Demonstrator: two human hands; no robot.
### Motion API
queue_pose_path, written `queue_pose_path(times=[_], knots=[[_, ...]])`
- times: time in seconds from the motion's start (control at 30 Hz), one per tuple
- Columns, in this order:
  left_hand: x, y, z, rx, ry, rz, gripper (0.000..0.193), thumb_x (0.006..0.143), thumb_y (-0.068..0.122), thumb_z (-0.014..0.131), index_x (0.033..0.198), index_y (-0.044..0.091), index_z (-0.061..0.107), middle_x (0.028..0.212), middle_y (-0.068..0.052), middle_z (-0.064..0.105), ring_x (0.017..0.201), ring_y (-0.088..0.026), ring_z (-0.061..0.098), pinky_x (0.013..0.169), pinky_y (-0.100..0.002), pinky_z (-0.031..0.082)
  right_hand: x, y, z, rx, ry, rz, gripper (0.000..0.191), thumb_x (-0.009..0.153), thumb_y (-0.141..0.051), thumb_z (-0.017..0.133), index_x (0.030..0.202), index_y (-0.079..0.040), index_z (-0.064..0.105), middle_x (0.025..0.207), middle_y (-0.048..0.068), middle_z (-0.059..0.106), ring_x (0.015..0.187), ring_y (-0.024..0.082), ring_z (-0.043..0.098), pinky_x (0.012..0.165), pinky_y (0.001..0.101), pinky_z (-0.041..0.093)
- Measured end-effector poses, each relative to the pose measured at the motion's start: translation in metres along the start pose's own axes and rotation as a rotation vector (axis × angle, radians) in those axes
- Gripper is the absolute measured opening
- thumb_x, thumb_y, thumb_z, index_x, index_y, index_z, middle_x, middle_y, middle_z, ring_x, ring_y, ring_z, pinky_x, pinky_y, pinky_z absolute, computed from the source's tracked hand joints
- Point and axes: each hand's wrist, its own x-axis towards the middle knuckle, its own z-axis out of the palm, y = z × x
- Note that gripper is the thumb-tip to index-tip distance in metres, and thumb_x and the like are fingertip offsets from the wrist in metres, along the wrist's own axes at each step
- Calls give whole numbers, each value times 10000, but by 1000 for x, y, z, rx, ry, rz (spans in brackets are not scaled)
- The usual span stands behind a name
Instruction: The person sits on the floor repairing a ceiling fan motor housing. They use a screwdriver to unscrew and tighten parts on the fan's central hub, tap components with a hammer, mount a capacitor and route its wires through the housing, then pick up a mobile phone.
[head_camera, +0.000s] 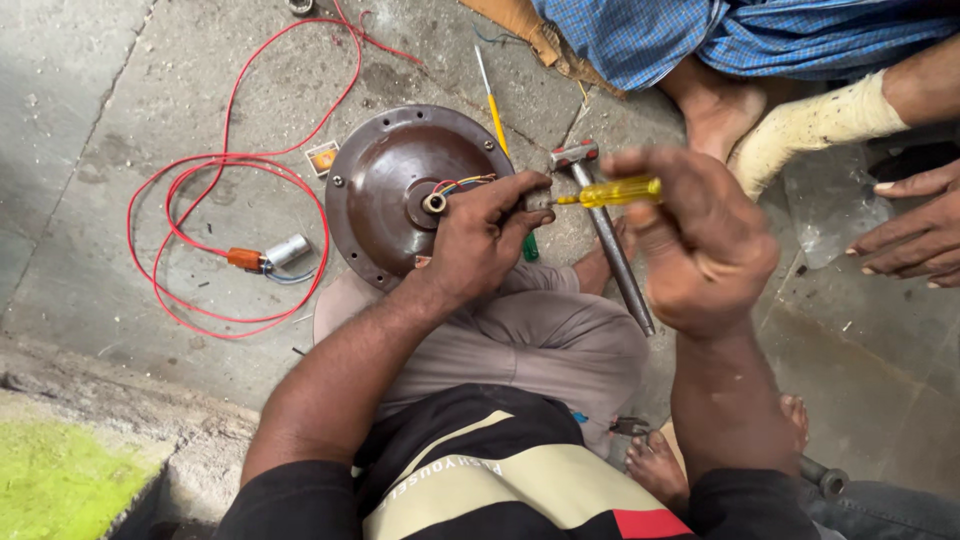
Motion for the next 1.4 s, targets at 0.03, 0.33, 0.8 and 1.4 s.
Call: queue_pose_path(times=[0.03, 0.33, 0.8, 1.4], knots=[[0, -1, 0, -17, 4, 19, 295, 937, 3, 710, 1229, 10, 665, 901, -118, 720, 771, -155, 701, 706, -299, 562, -1, -1, 0, -62, 60, -56, 361, 1049, -37, 734, 1387, -115, 631, 1207, 85, 651, 964, 149, 662, 755, 213, 557], [-2, -5, 0, 19, -5, 22, 289, 939, 0, 717, 1224, 7, 668, 907, -122, 731, 788, -150, 709, 710, -289, 560, 1, -5, 4, -120, 29, -131, 456, 921, 69, 836, 1312, -89, 665, 1205, 103, 650, 977, 193, 674, 833, 281, 579], [-3, -7, 0, 27, -8, 50, 284, 955, 4, 720, 1234, 13, 667, 890, -109, 721, 767, -144, 693, 693, -308, 557, 2, -11, 9, 204, 65, 59, 387, 1028, -12, 677, 1369, -192, 639, 1404, 64, 562, 1272, 171, 646, 1093, 277, 575], [0, -5, -2, 26, -24, 43, 288, 953, -1, 704, 1239, 11, 671, 904, -118, 737, 790, -146, 720, 708, -289, 566, 3, -2, 7, 170, 6, -74, 439, 926, 135, 743, 1287, -99, 654, 1273, 177, 601, 1190, 268, 680, 901, 346, 642]])
